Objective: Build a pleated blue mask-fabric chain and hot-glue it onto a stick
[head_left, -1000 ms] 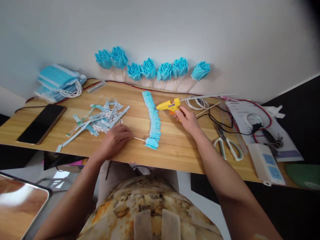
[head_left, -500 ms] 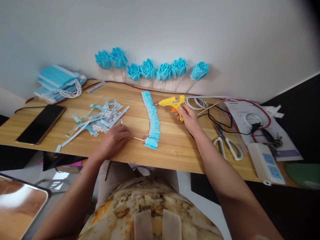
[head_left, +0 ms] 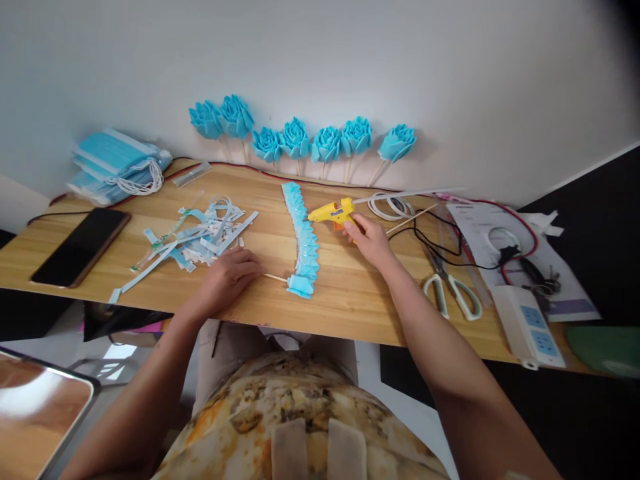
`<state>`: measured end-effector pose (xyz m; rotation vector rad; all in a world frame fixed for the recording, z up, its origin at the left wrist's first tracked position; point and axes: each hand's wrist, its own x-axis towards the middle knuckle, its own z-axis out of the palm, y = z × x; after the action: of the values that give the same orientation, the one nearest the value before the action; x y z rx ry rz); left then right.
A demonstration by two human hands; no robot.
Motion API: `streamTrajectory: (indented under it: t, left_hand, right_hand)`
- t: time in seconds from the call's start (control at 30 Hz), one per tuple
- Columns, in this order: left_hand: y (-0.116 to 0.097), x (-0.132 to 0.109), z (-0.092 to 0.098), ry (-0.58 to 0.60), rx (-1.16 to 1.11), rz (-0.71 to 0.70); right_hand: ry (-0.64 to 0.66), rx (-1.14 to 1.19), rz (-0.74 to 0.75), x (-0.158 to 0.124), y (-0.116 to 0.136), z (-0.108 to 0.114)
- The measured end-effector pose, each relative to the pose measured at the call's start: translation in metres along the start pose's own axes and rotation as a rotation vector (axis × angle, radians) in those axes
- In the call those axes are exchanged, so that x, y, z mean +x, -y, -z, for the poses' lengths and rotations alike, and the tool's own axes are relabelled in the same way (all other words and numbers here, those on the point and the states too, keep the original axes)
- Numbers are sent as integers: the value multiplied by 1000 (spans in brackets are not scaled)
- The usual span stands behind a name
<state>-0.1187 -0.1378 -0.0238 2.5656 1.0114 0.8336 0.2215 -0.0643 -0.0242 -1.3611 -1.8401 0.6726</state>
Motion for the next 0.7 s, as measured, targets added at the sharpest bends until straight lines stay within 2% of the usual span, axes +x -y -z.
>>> streamTrajectory:
  t: [0.2, 0.33, 0.43, 0.57, 0.7]
  left_hand:
    - [0, -1, 5, 57, -13, -9]
    - [-2, -4, 10, 99, -16, -3]
    - [-2, -6, 9, 66, -28, -6]
    - [-1, -9, 5, 12, -57, 3]
    - [-2, -9, 5, 10, -67, 10]
  right_hand:
    - [-7, 4, 3, 0, 5, 2]
    - [-43, 149, -52, 1, 2, 3]
    - [-63, 257, -87, 1, -1, 3]
    - [-33, 140, -30, 0, 0, 1]
    - [-69, 91, -20, 1, 4, -1]
